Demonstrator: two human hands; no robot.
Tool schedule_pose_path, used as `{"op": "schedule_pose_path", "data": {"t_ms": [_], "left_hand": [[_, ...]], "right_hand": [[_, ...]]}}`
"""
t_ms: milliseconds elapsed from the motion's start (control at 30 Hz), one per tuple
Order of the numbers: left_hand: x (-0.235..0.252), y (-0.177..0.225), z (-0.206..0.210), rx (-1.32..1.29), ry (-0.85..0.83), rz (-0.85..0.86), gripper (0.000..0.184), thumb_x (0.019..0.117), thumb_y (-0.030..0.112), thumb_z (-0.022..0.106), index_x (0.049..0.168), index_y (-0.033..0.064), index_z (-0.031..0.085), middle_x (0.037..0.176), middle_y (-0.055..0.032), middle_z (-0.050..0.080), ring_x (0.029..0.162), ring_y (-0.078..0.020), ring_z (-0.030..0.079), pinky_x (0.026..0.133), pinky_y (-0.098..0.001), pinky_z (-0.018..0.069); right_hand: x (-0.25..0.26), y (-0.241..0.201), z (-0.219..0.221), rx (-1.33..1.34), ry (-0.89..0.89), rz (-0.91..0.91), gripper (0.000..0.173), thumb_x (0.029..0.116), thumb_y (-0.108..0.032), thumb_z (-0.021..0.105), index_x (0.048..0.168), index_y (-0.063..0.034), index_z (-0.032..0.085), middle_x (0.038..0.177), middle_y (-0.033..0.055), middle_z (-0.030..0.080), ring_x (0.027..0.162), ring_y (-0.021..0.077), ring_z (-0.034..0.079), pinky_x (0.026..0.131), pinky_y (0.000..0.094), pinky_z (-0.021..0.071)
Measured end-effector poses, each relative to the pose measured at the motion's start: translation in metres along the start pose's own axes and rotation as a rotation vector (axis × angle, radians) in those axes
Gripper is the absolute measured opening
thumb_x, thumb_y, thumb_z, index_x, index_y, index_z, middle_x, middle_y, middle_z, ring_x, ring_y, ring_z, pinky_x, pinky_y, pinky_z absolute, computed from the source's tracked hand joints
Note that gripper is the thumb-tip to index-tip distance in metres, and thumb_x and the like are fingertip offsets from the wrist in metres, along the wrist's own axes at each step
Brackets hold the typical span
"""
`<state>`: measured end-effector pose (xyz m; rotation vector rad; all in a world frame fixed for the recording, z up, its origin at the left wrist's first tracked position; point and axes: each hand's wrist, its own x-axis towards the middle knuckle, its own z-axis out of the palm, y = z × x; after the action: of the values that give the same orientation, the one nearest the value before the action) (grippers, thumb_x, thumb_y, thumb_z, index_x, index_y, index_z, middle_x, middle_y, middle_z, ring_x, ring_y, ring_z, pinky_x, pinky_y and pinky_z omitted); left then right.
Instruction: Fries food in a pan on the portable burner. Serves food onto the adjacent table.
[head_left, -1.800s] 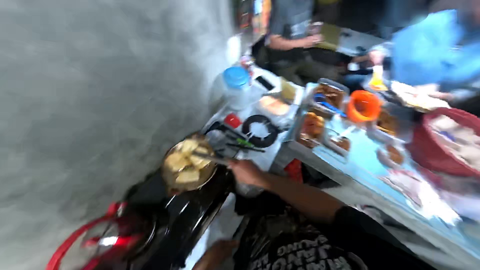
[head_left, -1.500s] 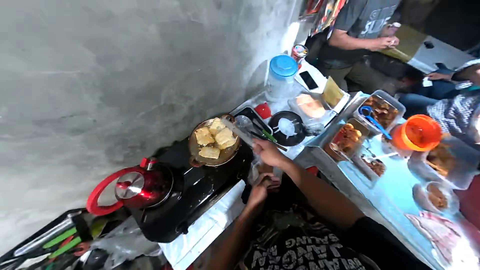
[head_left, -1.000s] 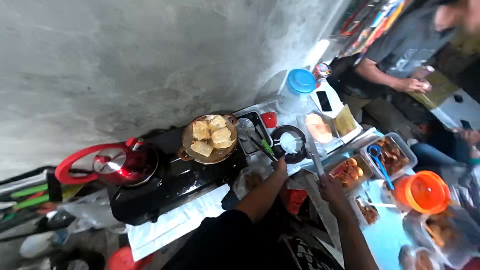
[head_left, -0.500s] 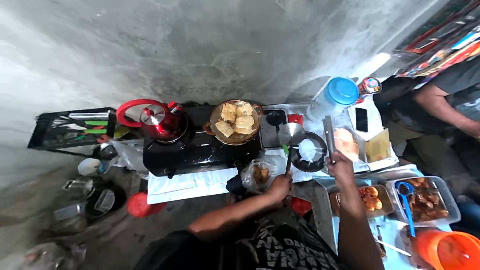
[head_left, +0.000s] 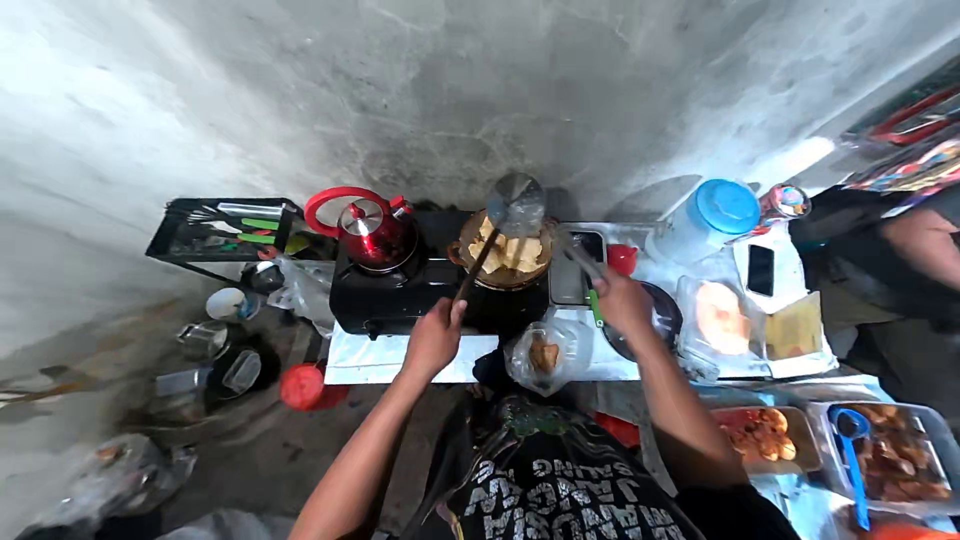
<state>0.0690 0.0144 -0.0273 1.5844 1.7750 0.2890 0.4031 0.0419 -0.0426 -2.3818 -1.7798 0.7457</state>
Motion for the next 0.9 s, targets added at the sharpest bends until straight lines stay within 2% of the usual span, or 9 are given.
{"op": "schedule_pose_path", "data": {"t_ms": [67,133,267,400,533,700,800,900], "left_hand": [[0.023,-0.005,0.001,0.09,0.059,-0.042,0.052,0.1095,0.048,0.038,0.12,0.0027,0.062,0.094,-0.0222,0.067,0.093,-0.0407,0.067,0.085,-0.0629,0.0507],[0.043,-0.012,0.007,0.163,0.086,-0.049,0.053,0.109,0.05,0.036,0.121,0.0047,0.061,0.095,-0.0231,0.068,0.094,-0.0431,0.068,0.082,-0.0644,0.0517],[0.066,-0.021,0.013,0.236,0.072,-0.042,0.053,0.1083,0.053,0.036,0.125,0.0093,0.061,0.097,-0.0224,0.07,0.097,-0.044,0.069,0.082,-0.0641,0.0526],[0.069,-0.03,0.011,0.276,0.049,-0.033,0.055,0.1081,0.054,0.034,0.127,0.0102,0.061,0.101,-0.0223,0.071,0.1,-0.0435,0.069,0.084,-0.0636,0.0524],[0.07,-0.034,0.0,0.316,0.016,-0.035,0.055,0.1085,0.053,0.033,0.131,0.011,0.06,0.106,-0.0221,0.071,0.104,-0.0436,0.069,0.086,-0.0626,0.0525],[0.07,-0.038,-0.009,0.342,0.038,-0.016,0.053,0.1084,0.053,0.034,0.13,0.0122,0.061,0.103,-0.0212,0.072,0.102,-0.0427,0.069,0.085,-0.0619,0.0526],[0.071,-0.039,-0.01,0.348,0.033,-0.026,0.053,0.1085,0.052,0.035,0.13,0.0117,0.061,0.103,-0.0218,0.072,0.103,-0.043,0.069,0.085,-0.0623,0.0523],[0.071,-0.04,-0.009,0.351,0.036,-0.031,0.051,0.1084,0.052,0.036,0.129,0.0129,0.061,0.102,-0.0213,0.072,0.102,-0.0427,0.069,0.084,-0.062,0.0525]], "right_hand": [[-0.003,-0.025,0.023,-0.163,-0.013,-0.098,0.046,0.1088,-0.03,0.045,0.154,-0.0221,0.05,0.135,0.0216,0.065,0.114,0.0442,0.067,0.094,0.0652,0.0514],[-0.002,-0.039,0.041,-0.259,0.014,-0.151,0.045,0.1075,-0.024,0.047,0.152,-0.0235,0.053,0.133,0.0217,0.065,0.112,0.0431,0.067,0.091,0.0625,0.0524],[0.007,-0.047,0.055,-0.368,0.086,-0.18,0.043,0.1072,-0.021,0.048,0.15,-0.0256,0.055,0.131,0.0199,0.066,0.113,0.0409,0.068,0.089,0.0582,0.0538],[0.004,-0.05,0.058,-0.432,0.197,-0.18,0.048,0.1028,-0.009,0.049,0.148,-0.0217,0.058,0.13,0.0204,0.067,0.116,0.04,0.067,0.09,0.0551,0.0536],[0.013,-0.056,0.07,-0.503,0.266,-0.208,0.055,0.0986,0.001,0.048,0.148,-0.0217,0.057,0.127,0.0173,0.068,0.116,0.0374,0.066,0.09,0.0529,0.0525],[0.023,-0.046,0.061,-0.524,0.317,-0.238,0.053,0.0983,-0.002,0.05,0.146,-0.0223,0.059,0.123,0.0143,0.071,0.111,0.0357,0.069,0.088,0.0512,0.0542],[0.021,-0.035,0.048,-0.492,0.301,-0.23,0.046,0.1028,-0.011,0.05,0.145,-0.0247,0.06,0.123,0.0126,0.072,0.11,0.0347,0.07,0.09,0.0521,0.0545],[0.021,-0.024,0.043,-0.453,0.292,-0.227,0.043,0.1052,-0.019,0.047,0.144,-0.0275,0.061,0.121,0.0106,0.073,0.105,0.0337,0.072,0.086,0.0539,0.0557]]}}
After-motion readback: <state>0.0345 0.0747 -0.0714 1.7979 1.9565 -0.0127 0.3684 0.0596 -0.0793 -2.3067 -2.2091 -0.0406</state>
